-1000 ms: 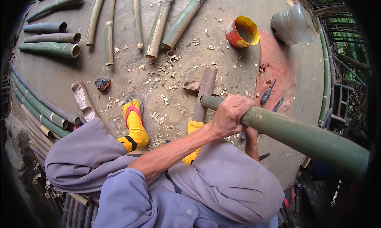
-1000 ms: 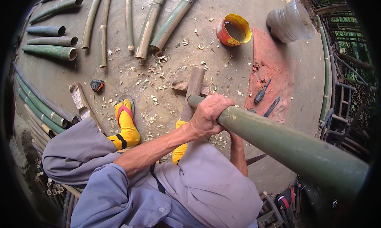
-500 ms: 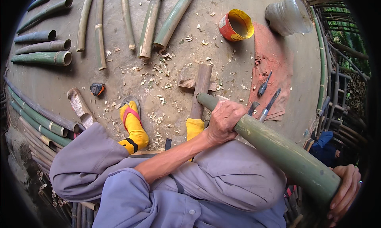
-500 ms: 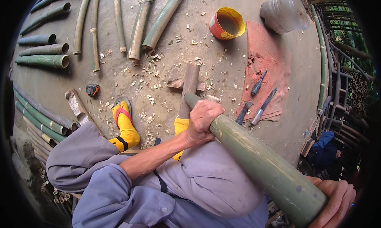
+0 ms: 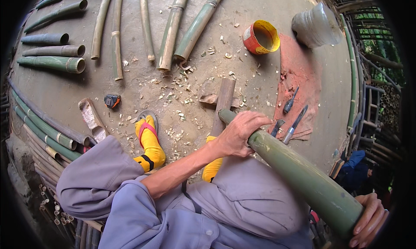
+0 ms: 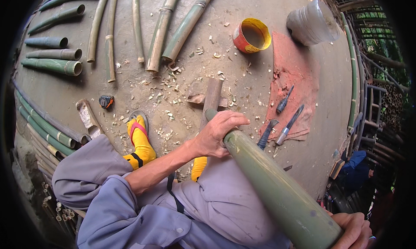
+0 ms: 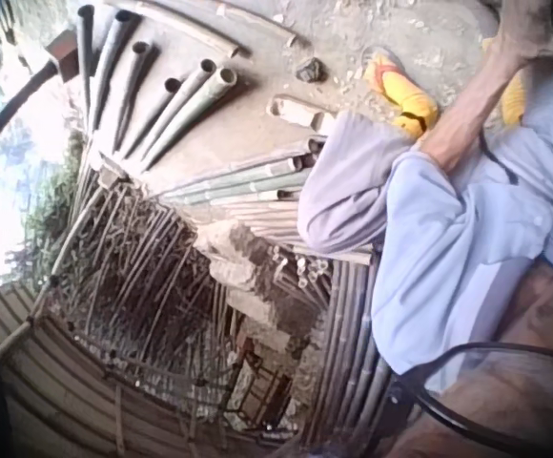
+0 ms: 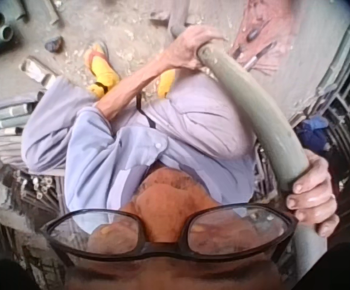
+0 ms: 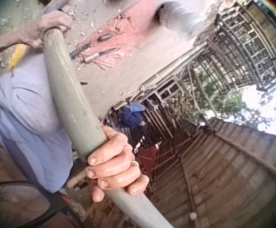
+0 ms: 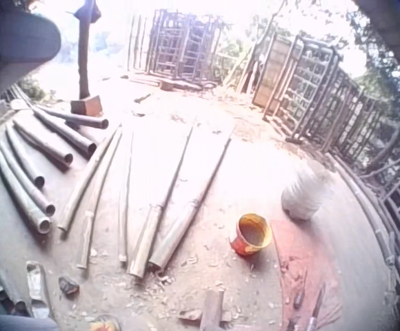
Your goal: The person carves a hole into a bamboo pole using a knife and a wooden mallet, then saws the end of a second pole to match the first.
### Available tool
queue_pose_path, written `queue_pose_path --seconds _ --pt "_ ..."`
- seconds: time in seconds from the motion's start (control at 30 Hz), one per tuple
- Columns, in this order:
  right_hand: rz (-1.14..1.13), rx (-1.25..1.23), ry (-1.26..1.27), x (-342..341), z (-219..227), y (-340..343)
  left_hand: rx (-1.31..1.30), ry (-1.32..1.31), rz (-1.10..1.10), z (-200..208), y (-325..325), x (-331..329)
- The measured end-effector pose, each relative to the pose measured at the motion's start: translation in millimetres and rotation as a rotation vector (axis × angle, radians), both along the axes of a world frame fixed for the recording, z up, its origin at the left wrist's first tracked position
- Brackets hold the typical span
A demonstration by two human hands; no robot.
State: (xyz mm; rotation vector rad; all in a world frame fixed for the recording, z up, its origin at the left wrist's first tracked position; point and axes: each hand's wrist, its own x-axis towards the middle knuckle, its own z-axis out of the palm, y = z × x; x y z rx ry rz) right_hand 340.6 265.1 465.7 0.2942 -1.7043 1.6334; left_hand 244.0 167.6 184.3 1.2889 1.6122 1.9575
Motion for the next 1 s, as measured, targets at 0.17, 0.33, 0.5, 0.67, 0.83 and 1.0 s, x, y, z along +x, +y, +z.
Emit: queue_pose_path --seconds 0.17,0.33,0.5,0.67,0.83,1.0 --pt "0.104 0.042 -0.350 6 -30 -3 -0.068 -0.060 -0.134 -30 3 13" --pt "0.554 -0.083 -0.288 -34 -7 23 -0.109 -0.021 0.170 3 -6 38" --pt "-0.006 -0.143 -0.163 -29 -39 104 -0.161 -0.257 0.120 34 6 48" --pt "-0.658 -0.051 -0.704 2 -215 146 -0.454 -0.554 0.294 2 -32 -36" --pt "-0.997 0.197 -1.394 122 -378 158 -0.681 -0.416 0.743 -94 -95 -103" --pt "-1.160 0.527 -1.553 205 -451 158 -0.803 -0.556 0.843 -137 -134 -126"
